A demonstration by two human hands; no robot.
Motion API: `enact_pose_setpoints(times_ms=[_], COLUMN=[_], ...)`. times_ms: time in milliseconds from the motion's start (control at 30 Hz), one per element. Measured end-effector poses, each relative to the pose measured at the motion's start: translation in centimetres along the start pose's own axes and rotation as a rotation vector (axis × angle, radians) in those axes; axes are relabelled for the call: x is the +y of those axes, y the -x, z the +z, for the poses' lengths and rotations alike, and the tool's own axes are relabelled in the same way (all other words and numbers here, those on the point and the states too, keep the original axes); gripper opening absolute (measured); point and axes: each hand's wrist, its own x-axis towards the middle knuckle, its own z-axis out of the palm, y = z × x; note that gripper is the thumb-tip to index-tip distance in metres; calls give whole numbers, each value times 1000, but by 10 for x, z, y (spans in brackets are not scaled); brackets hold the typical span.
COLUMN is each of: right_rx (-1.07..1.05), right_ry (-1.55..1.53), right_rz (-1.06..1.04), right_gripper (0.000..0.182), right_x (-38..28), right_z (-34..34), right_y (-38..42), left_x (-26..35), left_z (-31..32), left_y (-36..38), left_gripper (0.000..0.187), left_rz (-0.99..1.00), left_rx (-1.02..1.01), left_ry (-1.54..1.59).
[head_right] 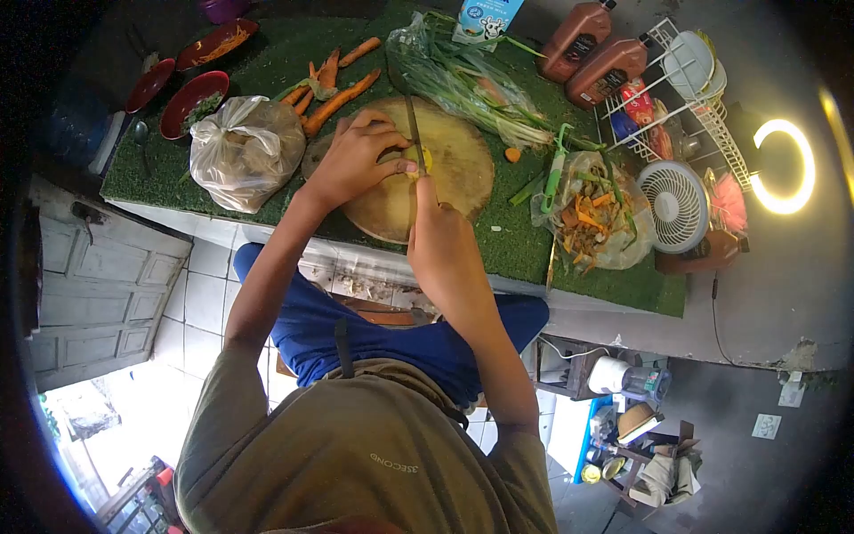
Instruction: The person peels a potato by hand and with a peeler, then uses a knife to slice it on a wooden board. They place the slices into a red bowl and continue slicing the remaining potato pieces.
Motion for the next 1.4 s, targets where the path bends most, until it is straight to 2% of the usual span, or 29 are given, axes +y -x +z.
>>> enact_pose_setpoints(times_ms=[67, 167, 300, 433, 767, 800, 1000, 1133, 1233, 1400], right_rx=[-9, -39, -190, -193, -30, -32, -3, -5, -19, 44], right_ry=[3, -161, -319, -499, -389, -391, -270, -280, -315, -345], right_rz=[-16, -19, 205, 245, 109, 112, 29, 5, 40, 47], right_gripper=[39, 40, 42, 44, 43, 43, 41, 42, 41, 42], right_x=[6, 20, 15, 38, 28, 26, 32, 22, 21, 19], right_z=[2, 4, -8, -5, 5, 4, 9, -25, -49, -48], right_y=[-5, -14, -24, -27, 18, 20, 37, 77, 99, 78], left_x=[1, 3, 0, 12, 42, 29, 31, 20, 23, 30], left_z=[1, -5, 0, -3, -12, 1, 6, 13, 2, 1], left_y=[-2, -1, -5, -10, 2, 4, 11, 9, 11, 22], left_gripper=[49, 49, 49, 48, 54, 52, 49, 46, 45, 44], left_rz=[-2, -25, -31, -37, -72, -3, -26, 25, -55, -25], left_rx=[-8, -33, -67, -42, -99, -13, 47, 153, 65, 89], left_ry=[5, -2, 26, -18, -88, -72, -94, -140, -112, -113])
